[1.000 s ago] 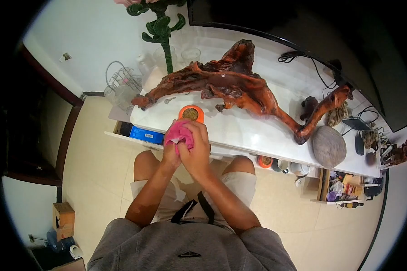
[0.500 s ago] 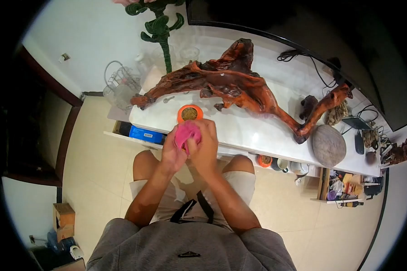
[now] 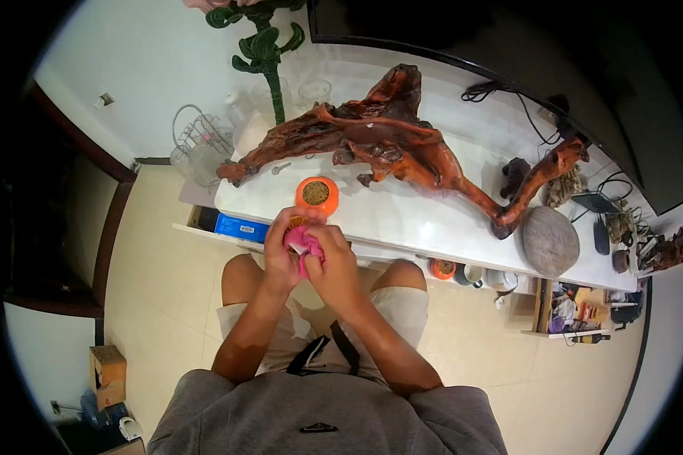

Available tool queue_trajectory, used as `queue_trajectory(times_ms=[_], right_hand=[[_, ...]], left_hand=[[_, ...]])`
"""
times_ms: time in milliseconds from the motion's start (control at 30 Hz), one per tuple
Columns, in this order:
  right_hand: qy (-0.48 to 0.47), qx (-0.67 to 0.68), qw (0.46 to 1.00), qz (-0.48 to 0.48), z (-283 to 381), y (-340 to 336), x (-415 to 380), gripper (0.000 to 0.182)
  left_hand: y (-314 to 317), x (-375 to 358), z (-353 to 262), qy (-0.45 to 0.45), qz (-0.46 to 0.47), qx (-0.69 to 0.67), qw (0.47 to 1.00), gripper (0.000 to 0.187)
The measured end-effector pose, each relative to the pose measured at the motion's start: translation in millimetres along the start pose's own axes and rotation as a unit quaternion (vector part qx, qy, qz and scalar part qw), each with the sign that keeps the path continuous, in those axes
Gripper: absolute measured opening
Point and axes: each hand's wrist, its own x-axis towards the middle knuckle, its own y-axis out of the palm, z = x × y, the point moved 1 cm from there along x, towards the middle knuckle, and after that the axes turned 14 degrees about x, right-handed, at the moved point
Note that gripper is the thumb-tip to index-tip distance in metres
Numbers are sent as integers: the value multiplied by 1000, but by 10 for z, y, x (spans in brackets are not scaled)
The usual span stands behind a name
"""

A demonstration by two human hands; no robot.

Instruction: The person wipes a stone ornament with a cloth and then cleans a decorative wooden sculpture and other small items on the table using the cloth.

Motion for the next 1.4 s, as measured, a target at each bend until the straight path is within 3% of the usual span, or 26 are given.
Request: queue_trajectory(times_ms=[100,267,533,667,800,900,1000,1200,1300,1400], right_hand=[[4,2,999,45,-162,-82,-24,33],[-80,4,995,-62,-50,-62,65,35],[-113,-9,981,-157,-517,-353,127,35],[-125,-34,976,-176,-822,-578,266,33],[-123,-48,975,-177,-994,-648,352,34],[-110,-80,975,-178,-1067,-652,373,35],[-94,-105,974,-179,-1042,-642,387,36],[-90,-116,975,-164,-1000,-648,387,37],[-110,-112,974,-166,-1014,-642,372,36],[-113,-118,971,-172,-1007,-628,378,36]], left_hand=[[-127,91,-9,-19,-7,-50,999,27],[-93,14,31,-57,11,-37,998,31],[-43,191,-88,-4,-80,148,986,29],[-64,456,-237,51,-99,329,938,26],[-249,731,-4,74,-78,362,926,24],[-201,801,8,43,-85,381,920,23],[-282,914,146,132,-107,481,860,22],[-348,1052,332,90,-110,470,871,23],[-394,1127,308,19,-50,459,887,20],[-431,1142,262,59,21,481,875,19]])
